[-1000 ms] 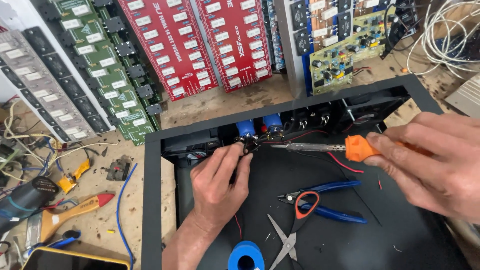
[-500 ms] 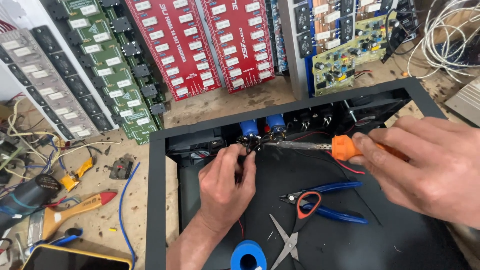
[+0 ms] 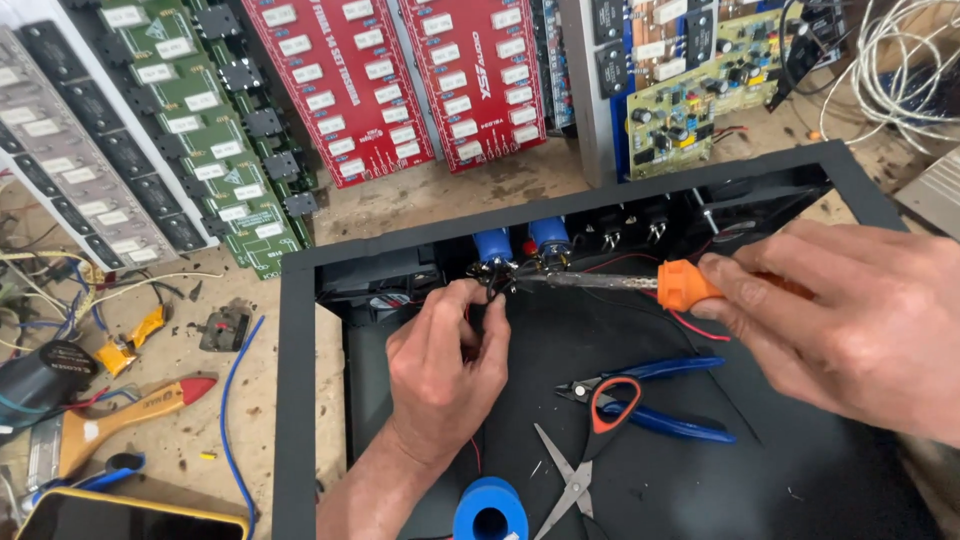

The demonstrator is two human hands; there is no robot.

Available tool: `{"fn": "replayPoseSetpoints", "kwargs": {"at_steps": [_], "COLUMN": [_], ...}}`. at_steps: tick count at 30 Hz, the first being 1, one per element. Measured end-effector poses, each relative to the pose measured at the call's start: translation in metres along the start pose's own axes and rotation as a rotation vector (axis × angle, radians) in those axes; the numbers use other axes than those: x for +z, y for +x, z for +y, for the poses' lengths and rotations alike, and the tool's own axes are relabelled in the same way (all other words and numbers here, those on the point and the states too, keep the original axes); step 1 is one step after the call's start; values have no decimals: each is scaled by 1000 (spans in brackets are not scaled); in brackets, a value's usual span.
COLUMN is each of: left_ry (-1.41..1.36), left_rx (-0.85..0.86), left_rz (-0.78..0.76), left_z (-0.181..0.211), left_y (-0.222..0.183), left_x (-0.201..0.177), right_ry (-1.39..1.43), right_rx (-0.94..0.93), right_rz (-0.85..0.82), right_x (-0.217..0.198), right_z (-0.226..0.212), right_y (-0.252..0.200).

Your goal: Soldering electrical wires inside an electronics enclosure using a soldering iron and wire strippers

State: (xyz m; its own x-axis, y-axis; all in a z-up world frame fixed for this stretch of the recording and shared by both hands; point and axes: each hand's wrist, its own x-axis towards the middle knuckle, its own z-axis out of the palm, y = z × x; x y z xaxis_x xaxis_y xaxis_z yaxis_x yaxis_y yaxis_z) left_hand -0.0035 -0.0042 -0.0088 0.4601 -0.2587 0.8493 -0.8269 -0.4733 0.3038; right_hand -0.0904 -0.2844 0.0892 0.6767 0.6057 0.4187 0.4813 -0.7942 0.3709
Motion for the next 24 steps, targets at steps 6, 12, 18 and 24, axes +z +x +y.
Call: {"fn": "replayPoseSetpoints", "kwargs": {"at_steps": [6,12,18,24], "left_ry": [-23,-7,-8,-4], "left_rx": [-27,-15,-6,-10], "left_rz": [1,-12,-9,-14], "left_z": [0,-1,-2,-2], "left_y": [-2,-1,-1,0], "left_x": [2,1,1,0], "right_ry": [60,62,46,85], "right_rx": [38,41,31,59], "right_rz": [31,8,-11,14], "right_x": [6,6,9,8], "right_z": [0,0,2,-1], "right_y": [-2,-1,-4,-1]}}
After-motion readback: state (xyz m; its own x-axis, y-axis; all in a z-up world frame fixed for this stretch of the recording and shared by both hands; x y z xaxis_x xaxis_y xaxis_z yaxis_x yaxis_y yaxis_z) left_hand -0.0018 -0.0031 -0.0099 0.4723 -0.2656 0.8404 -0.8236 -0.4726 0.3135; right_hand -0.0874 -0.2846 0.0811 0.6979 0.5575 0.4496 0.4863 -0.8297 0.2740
